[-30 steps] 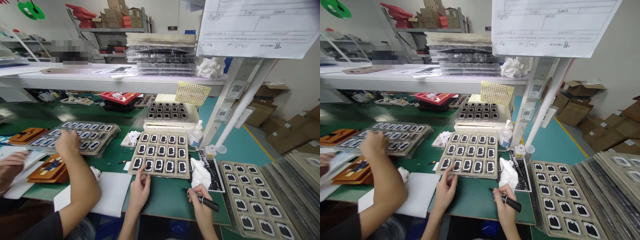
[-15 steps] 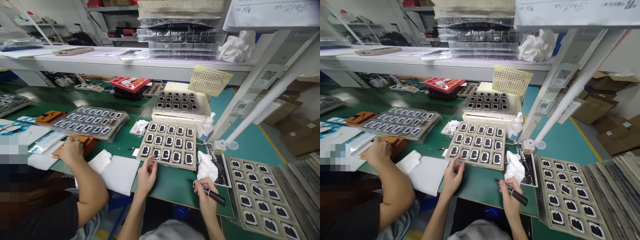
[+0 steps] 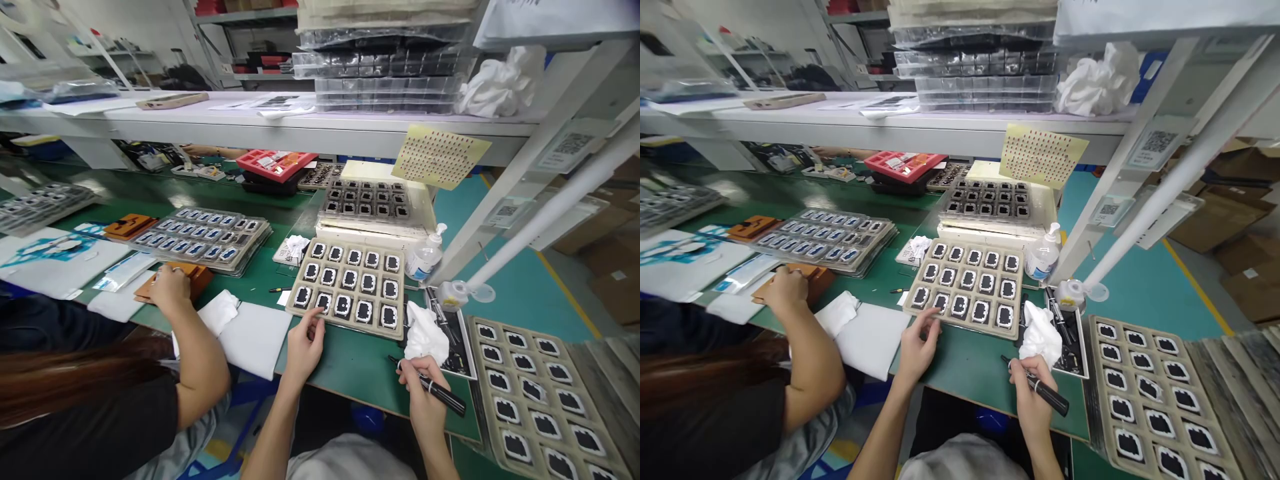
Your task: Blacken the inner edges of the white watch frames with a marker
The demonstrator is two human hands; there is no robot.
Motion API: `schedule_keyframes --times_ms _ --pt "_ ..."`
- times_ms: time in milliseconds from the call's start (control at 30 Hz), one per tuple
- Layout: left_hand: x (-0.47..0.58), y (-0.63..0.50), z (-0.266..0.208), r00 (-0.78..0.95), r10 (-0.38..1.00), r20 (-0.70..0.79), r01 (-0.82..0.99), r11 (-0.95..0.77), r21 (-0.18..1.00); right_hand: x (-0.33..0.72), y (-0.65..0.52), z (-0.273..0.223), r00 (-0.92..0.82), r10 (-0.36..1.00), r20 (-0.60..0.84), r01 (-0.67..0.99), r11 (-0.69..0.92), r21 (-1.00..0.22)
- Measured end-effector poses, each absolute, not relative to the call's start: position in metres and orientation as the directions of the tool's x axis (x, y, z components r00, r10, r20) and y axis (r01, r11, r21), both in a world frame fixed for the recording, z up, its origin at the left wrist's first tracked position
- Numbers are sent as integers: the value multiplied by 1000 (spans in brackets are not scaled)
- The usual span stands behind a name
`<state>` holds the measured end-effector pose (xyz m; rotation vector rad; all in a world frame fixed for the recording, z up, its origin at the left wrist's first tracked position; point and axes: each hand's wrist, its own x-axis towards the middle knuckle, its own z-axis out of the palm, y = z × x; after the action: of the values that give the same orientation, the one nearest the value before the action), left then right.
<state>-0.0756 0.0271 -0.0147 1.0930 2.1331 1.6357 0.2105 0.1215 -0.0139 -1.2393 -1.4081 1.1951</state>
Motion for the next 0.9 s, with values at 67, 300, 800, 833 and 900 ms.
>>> schedule_keyframes --times_ms 67,300,800,833,900 --pt "-76 28 -15 -680 696 231 411 102 906 212 123 -17 -103 995 15 136 29 -990" --pt "-77 31 -18 -658 724 206 405 109 908 215 126 -24 -89 996 -2 162 13 -987" --pt "-78 33 -25 -650 731 209 408 104 907 220 129 -40 -99 995 -18 190 1 -982" --pt "-78 33 -25 -648 733 206 406 104 908 221 129 -42 -98 995 -17 192 2 -981" --pt "-78 33 -25 -646 736 202 401 103 910 221 129 -45 -98 995 -17 192 2 -981"
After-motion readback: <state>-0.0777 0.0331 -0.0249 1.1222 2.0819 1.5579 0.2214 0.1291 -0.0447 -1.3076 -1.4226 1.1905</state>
